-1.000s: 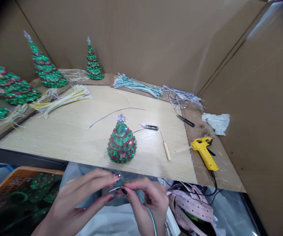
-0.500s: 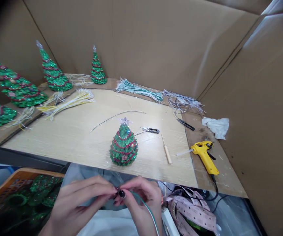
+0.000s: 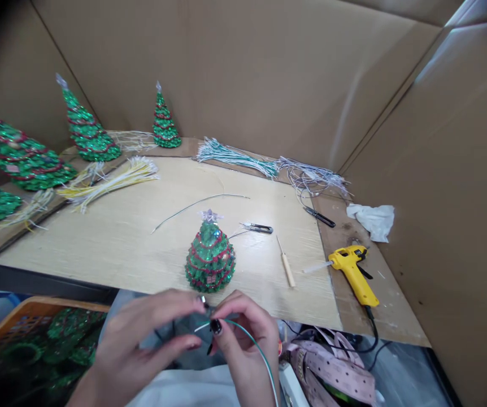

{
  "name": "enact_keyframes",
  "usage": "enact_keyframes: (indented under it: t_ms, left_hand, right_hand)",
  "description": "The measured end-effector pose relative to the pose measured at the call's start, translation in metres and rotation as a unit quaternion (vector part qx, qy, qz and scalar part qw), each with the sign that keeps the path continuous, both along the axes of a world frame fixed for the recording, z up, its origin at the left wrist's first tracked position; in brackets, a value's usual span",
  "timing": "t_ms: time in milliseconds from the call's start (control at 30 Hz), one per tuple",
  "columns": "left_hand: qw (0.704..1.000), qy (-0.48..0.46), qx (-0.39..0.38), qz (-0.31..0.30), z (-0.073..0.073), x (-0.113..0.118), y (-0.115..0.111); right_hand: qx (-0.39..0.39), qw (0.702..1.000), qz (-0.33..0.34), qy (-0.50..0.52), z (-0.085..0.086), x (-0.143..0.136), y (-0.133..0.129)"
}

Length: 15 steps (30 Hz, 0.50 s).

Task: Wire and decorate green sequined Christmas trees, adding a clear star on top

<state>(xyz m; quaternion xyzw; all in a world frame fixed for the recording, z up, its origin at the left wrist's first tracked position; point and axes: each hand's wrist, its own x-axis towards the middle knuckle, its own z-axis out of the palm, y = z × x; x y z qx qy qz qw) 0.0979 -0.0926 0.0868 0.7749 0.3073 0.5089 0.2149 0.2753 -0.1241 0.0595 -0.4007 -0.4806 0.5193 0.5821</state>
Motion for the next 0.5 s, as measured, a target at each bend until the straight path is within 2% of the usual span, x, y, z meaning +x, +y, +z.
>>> enact_keyframes:
  t_ms: [133, 233, 367, 500]
  left_hand:
    - [0.993, -0.03, -0.087, 0.074, -0.002, -0.008, 0.039]
    - [0.992, -0.016, -0.1, 0.072, -0.001, -0.002, 0.063]
    - [0.992, -0.07, -0.085, 0.057, 0.01, 0.013, 0.073]
    - [0.992, -0.1, -0.048, 0.065, 0.033, 0.018, 0.076]
  right_hand:
    - [0.014, 0.998, -0.067, -0.015, 0.007, 0.002, 0.01]
    - [0.029, 0.995, -0.088, -0.034, 0.01, 0.003, 0.012]
    - [0.035, 0.992, -0.107, -0.06, 0.007, 0.004, 0.009]
    - [0.029, 0.988, -0.136, -0.073, 0.001, 0.008, 0.008]
